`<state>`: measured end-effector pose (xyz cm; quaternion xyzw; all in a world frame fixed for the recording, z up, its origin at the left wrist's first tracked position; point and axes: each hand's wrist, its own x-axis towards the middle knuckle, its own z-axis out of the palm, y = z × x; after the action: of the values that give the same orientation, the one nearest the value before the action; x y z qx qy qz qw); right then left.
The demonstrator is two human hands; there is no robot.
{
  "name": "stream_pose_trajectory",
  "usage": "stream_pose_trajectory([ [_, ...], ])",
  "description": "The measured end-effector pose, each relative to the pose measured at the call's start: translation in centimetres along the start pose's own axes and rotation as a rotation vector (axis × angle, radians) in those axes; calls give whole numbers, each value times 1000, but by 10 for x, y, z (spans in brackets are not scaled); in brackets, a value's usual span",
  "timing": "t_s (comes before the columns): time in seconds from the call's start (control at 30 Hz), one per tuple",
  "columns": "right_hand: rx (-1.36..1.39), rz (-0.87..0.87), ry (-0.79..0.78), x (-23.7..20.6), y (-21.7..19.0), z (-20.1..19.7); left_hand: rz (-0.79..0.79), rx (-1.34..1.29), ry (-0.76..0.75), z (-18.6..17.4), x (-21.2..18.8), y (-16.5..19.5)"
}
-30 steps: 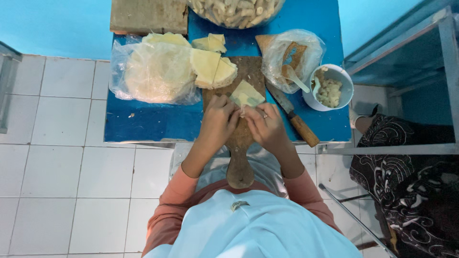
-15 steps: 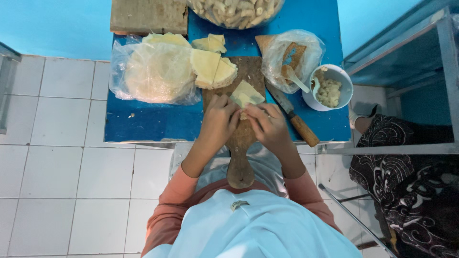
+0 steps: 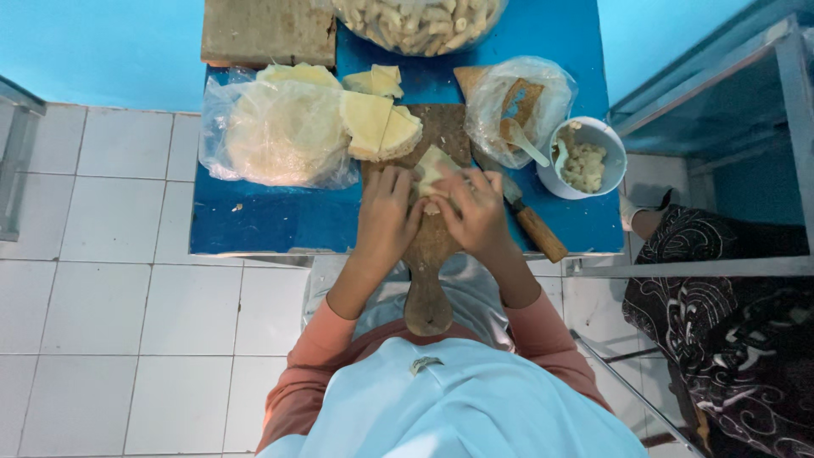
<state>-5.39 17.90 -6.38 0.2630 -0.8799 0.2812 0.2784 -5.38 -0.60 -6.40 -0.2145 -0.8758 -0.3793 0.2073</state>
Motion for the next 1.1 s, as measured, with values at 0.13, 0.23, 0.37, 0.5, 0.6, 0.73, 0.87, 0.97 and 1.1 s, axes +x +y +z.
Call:
stream_pose_trajectory([
  [0.13,191,229,202,-8,15,9,-11,25,-9,-2,1,2],
  [0.23,965,569,213,-14,23,4,-6,16,49,-7,-1,9],
  [0.37,1113,643,161,-23,15,-8,54,-190,109,-14,-6,22],
  [0.5,1193,643,87,-26,-6,-18,32,-365,98,-15,-8,34],
  [0.6,1274,680,12,-24,-16,-25,41,-370,106,-17,-9,35],
  [0.73,1326,659,-45,-21,-22,-33,40,-374,122,-19,-15,32],
  [0.87,1311,629,-158,-5,-15,-50,13,-396,138,-26,-26,26],
  [0.97,1080,573,-340,31,11,-81,-4,-376,179,-32,-30,20],
  [1.1,761,321,-516,109,62,-124,-31,-369,198,-33,-34,21],
])
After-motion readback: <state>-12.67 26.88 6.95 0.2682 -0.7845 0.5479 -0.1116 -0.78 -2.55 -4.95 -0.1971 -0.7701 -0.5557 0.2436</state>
